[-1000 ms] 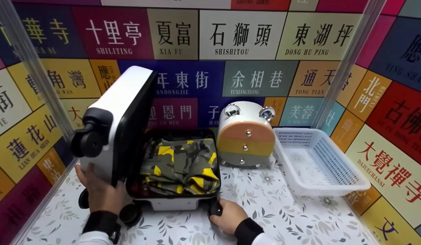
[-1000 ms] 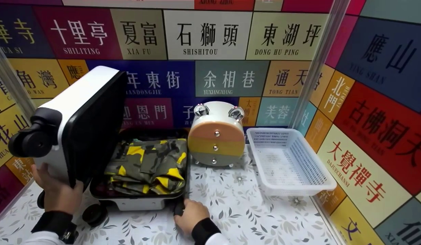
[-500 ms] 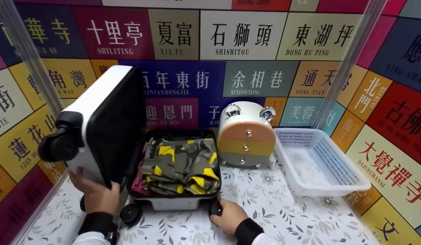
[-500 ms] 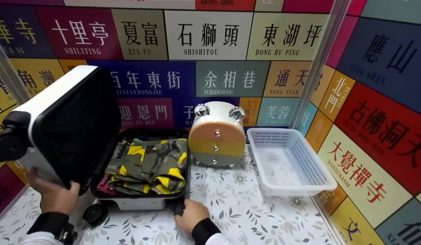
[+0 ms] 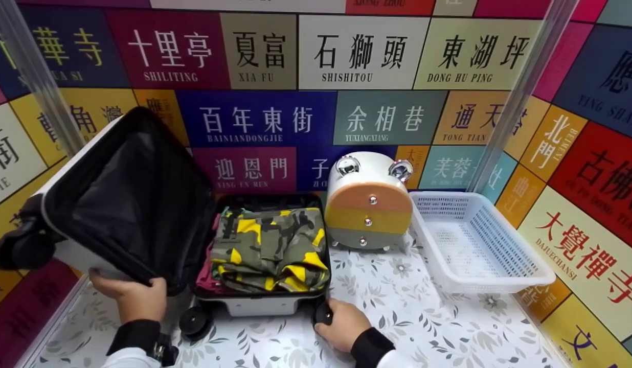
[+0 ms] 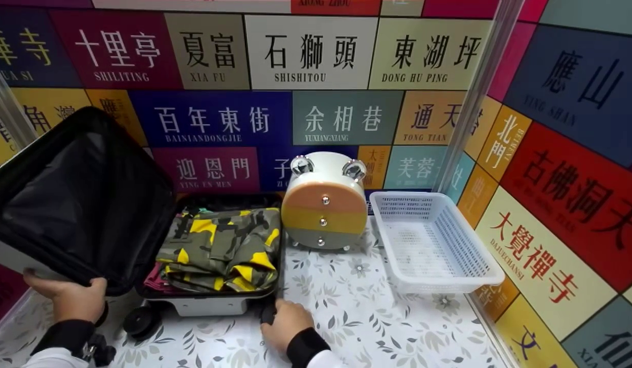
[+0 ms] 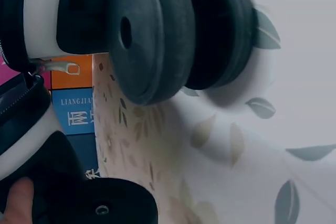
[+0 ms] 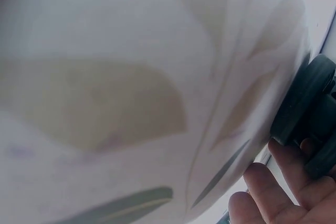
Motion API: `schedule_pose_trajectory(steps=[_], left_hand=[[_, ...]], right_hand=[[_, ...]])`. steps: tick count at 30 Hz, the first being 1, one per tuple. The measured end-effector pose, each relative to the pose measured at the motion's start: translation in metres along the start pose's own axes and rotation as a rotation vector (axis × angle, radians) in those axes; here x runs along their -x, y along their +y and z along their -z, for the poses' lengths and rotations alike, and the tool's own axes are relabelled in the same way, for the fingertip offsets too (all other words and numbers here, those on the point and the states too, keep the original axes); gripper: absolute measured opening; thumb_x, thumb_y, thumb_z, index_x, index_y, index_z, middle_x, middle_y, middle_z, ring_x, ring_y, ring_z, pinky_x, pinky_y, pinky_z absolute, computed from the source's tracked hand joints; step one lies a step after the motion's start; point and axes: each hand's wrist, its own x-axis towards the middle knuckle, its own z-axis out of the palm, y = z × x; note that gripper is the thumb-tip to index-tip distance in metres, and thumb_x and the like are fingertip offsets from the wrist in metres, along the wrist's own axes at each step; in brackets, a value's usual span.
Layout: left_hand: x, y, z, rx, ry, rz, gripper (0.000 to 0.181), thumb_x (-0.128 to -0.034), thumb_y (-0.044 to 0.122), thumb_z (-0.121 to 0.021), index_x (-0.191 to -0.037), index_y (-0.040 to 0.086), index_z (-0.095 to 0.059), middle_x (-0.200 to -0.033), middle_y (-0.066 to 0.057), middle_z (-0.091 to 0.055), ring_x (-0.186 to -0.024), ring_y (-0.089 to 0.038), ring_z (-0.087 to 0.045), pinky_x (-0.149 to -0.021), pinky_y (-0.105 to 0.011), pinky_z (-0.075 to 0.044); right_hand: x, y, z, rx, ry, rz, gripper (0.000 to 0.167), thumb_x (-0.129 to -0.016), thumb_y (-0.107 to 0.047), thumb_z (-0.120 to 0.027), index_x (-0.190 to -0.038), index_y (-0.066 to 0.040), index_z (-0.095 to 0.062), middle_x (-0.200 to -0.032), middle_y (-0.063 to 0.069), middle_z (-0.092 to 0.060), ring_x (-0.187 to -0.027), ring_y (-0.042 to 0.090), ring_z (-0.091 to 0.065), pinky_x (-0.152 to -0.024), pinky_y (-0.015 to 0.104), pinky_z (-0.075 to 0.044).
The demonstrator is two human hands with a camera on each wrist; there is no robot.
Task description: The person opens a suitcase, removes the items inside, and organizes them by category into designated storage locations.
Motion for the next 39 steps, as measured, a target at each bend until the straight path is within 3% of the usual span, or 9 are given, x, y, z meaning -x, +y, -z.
schedule_pose_trajectory(steps=[3,6,8,13,16,21,24,31,39], left_hand=[[-0.002,-0.003,0.002,0.018,-0.044,0.045,0.11,-0.0812,-0.007,-0.059,-0.161,-0.006,0.017,-0.168,-0.032,0.012,-0.131,-0.057,-0.035,-0.119,-0.056,-0.03],[-0.004,-0.007,0.004,0.019,-0.091,0.078,0.113,-0.0826,-0.006,-0.059,-0.159,-0.007,0.025,-0.167,-0.032,0.023,-0.155,-0.047,-0.005,-0.129,-0.049,-0.018],[-0.005,-0.009,0.006,0.012,-0.129,0.115,0.116,-0.084,-0.005,-0.059,-0.157,-0.006,0.03,-0.165,-0.032,0.03,-0.159,-0.039,0.016,-0.131,-0.048,-0.013],[-0.007,-0.011,0.012,-0.044,-0.221,0.274,0.117,-0.0887,0.002,-0.056,-0.153,0.003,0.042,-0.161,-0.027,0.044,-0.157,-0.038,0.029,-0.125,-0.064,-0.023],[-0.009,-0.01,0.014,-0.054,-0.248,0.312,0.117,-0.0892,0.004,-0.055,-0.152,0.005,0.044,-0.159,-0.028,0.046,-0.157,-0.046,0.024,-0.121,-0.068,-0.025],[-0.012,-0.008,0.016,-0.059,-0.27,0.364,0.119,-0.0896,0.007,-0.055,-0.152,0.007,0.046,-0.158,-0.034,0.043,-0.153,-0.064,-0.001,-0.122,-0.068,-0.023],[-0.014,-0.008,0.017,-0.067,-0.277,0.398,0.119,-0.0905,0.008,-0.056,-0.152,0.009,0.046,-0.16,-0.035,0.039,-0.154,-0.063,0.001,-0.126,-0.067,-0.017],[-0.015,-0.009,0.019,-0.174,-0.233,0.389,0.119,-0.0889,0.014,-0.061,-0.157,-0.001,0.035,-0.164,-0.048,0.005,-0.154,-0.061,-0.012,-0.129,-0.066,-0.013],[-0.023,-0.011,0.026,-0.211,-0.349,0.489,0.119,-0.094,0.025,-0.059,-0.151,-0.003,0.041,-0.16,-0.052,-0.011,-0.15,-0.063,-0.022,-0.126,-0.065,-0.022]], right_hand=[[0.0,-0.001,0.0,0.003,0.007,0.011,0.042,-0.086,-0.037,-0.081,-0.113,-0.008,-0.07,-0.112,0.015,-0.076,-0.103,0.035,-0.072,-0.092,0.053,-0.056],[0.001,-0.001,-0.001,-0.002,0.007,0.011,0.042,-0.086,-0.037,-0.081,-0.114,-0.008,-0.07,-0.112,0.015,-0.077,-0.103,0.035,-0.072,-0.092,0.053,-0.057],[0.0,-0.001,-0.001,-0.009,-0.001,0.006,0.042,-0.086,-0.037,-0.081,-0.116,-0.008,-0.07,-0.113,0.014,-0.077,-0.104,0.034,-0.073,-0.093,0.053,-0.056],[-0.001,0.0,-0.002,-0.021,-0.019,-0.013,0.045,-0.087,-0.037,-0.08,-0.119,-0.008,-0.07,-0.116,0.014,-0.076,-0.107,0.033,-0.072,-0.096,0.054,-0.056],[-0.001,-0.001,-0.002,-0.02,-0.016,-0.014,0.045,-0.087,-0.038,-0.081,-0.119,-0.008,-0.07,-0.116,0.014,-0.076,-0.107,0.033,-0.072,-0.096,0.055,-0.056],[0.0,0.0,-0.001,-0.017,-0.011,-0.01,0.045,-0.086,-0.038,-0.08,-0.118,-0.008,-0.071,-0.117,0.014,-0.076,-0.108,0.033,-0.072,-0.097,0.055,-0.055],[0.0,0.0,-0.002,-0.011,-0.005,-0.009,0.046,-0.086,-0.038,-0.08,-0.12,-0.008,-0.071,-0.118,0.015,-0.076,-0.109,0.034,-0.072,-0.097,0.055,-0.055],[0.0,0.001,-0.002,-0.003,0.004,0.006,0.044,-0.086,-0.037,-0.079,-0.116,-0.007,-0.07,-0.114,0.014,-0.076,-0.105,0.032,-0.072,-0.093,0.053,-0.056],[0.0,0.0,-0.002,-0.009,0.001,-0.003,0.046,-0.087,-0.038,-0.08,-0.119,-0.006,-0.07,-0.116,0.015,-0.075,-0.107,0.033,-0.071,-0.095,0.055,-0.056]])
